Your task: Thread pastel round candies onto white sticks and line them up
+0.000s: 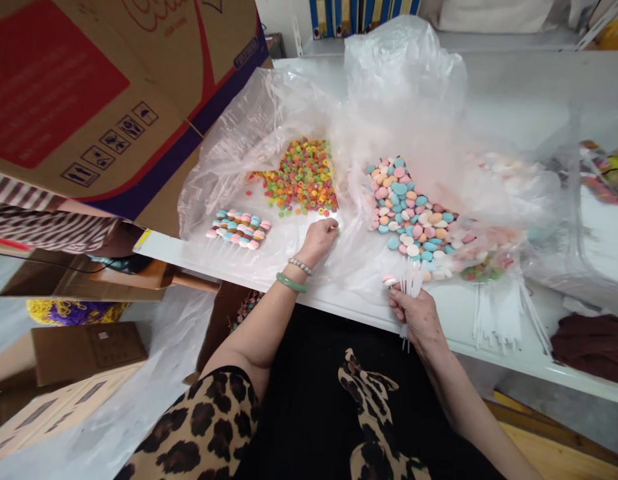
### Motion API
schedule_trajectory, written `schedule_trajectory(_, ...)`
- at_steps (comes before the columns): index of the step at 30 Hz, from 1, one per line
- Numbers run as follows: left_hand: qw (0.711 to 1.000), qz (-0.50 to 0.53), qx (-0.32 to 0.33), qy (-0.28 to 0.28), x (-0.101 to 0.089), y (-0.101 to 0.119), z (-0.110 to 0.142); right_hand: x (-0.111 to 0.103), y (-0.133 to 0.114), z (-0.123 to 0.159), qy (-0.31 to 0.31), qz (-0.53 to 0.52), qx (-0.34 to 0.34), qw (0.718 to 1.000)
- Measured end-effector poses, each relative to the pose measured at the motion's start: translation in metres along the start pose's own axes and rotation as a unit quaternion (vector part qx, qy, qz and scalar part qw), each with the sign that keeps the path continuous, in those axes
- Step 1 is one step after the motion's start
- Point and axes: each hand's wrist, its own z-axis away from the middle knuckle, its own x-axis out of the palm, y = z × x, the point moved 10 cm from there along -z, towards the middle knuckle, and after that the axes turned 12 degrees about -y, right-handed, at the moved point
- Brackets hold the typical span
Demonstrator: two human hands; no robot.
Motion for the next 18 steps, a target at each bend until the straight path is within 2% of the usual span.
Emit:
schedule_trajectory(5,0.993,-0.055,0.090,-0.050,0.009,0.022,0.005,0.000,-0.001,0.004,0.000,0.010,-0.003,1.000)
schedule_trajectory(9,0.984,-0.057,0.144,-0.090,0.015,0.032,0.008,0.002,-0.001,0.003,-0.006,0.015,-0.006,1.000)
schedule_trajectory(12,0.985,-0.057,0.131,-0.101,0.021,0.032,0.003,0.002,-0.001,0.001,-0.003,0.019,-0.006,1.000)
schedule_trajectory(15,0.988,-0.081,0.093,-0.087,0.024,0.029,-0.002,0.002,-0.001,-0.001,0.002,0.020,-0.008,1.000)
schedule_trajectory(17,0.992,-0.095,0.057,-0.061,0.015,0.021,0.000,0.001,-0.001,-0.002,0.006,0.022,-0.007,1.000)
schedule_trajectory(18,0.995,-0.091,0.032,-0.036,0.005,0.014,0.003,0.000,-0.001,-0.001,0.006,0.023,-0.006,1.000)
